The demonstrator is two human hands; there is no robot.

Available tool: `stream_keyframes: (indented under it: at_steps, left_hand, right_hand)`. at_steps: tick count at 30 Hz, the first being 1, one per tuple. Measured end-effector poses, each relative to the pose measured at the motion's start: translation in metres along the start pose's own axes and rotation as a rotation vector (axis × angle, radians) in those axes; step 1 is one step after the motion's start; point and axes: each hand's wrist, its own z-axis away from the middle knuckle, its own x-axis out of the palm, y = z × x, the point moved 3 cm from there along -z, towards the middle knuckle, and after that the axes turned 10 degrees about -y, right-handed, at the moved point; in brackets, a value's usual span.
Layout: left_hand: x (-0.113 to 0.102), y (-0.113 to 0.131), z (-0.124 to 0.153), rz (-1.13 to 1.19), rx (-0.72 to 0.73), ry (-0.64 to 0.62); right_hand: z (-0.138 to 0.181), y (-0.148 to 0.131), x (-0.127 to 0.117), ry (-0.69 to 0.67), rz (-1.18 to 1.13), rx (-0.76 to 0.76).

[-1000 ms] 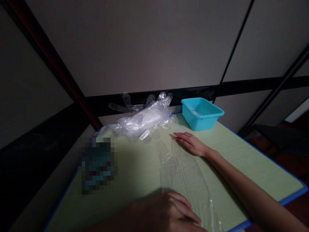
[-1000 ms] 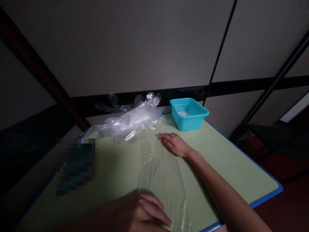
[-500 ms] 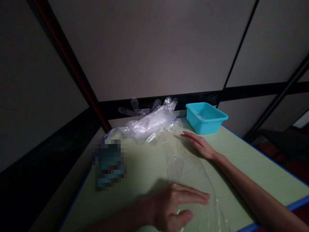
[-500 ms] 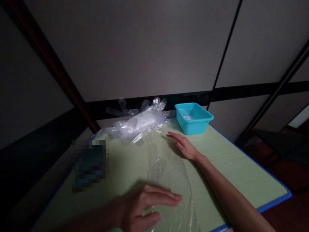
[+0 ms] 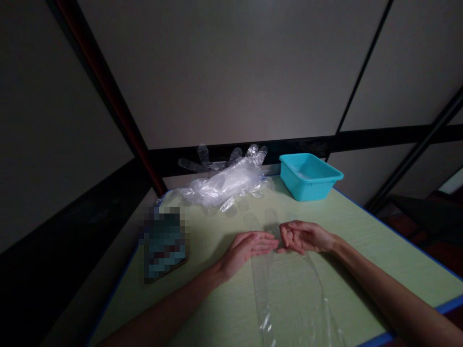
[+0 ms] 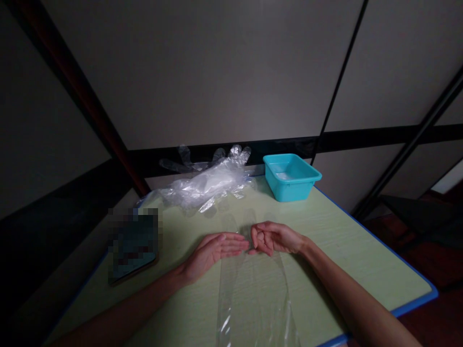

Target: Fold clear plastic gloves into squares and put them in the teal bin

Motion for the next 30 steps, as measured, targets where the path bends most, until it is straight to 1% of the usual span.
stream_keyframes:
  at_steps: [8, 15, 19, 21, 22, 24, 26, 30]
  left_hand:
    - [-0.002, -0.002, 0.0, -0.058, -0.047, 0.017]
    - [0.0, -0.001, -0.001, -0.069, -0.028, -0.015]
    - [-0.002, 0.0, -0.001, -0.047, -0.018, -0.005]
    - [-0.003, 0.001, -0.001, -0.026, -0.003, -0.004]
    - [-0.003, 0.002, -0.001, -0.024, 0.004, -0.007]
    - [-0.001, 0.003, -0.003, -0.038, 0.003, -0.027]
    - [0.004, 0.005, -0.007, -0.073, -0.023, -0.077]
    - [0.015, 0.004, -0.024, -0.083, -0.062, -0.206]
  right_hand:
    - [-0.004, 0.003, -0.004, -0.021, 0.06, 0.022]
    - [-0.003, 0.008, -0.011, 0.043, 0.092, 0.001]
    - [0.0, 0.001, -0.012, 0.093, 0.088, -0.067]
    - [0.006, -0.009, -0.007, 0.152, 0.128, -0.143]
    - [0.01, -0.015, -0.004, 0.194, 0.183, -0.189]
    - [0.024, -0.024, 0.004, 0.299, 0.338, -0.23]
    - [0.04, -0.029, 0.016, 0.339, 0.465, -0.188]
    - [0.071, -0.028, 0.039, 0.325, 0.656, -0.031]
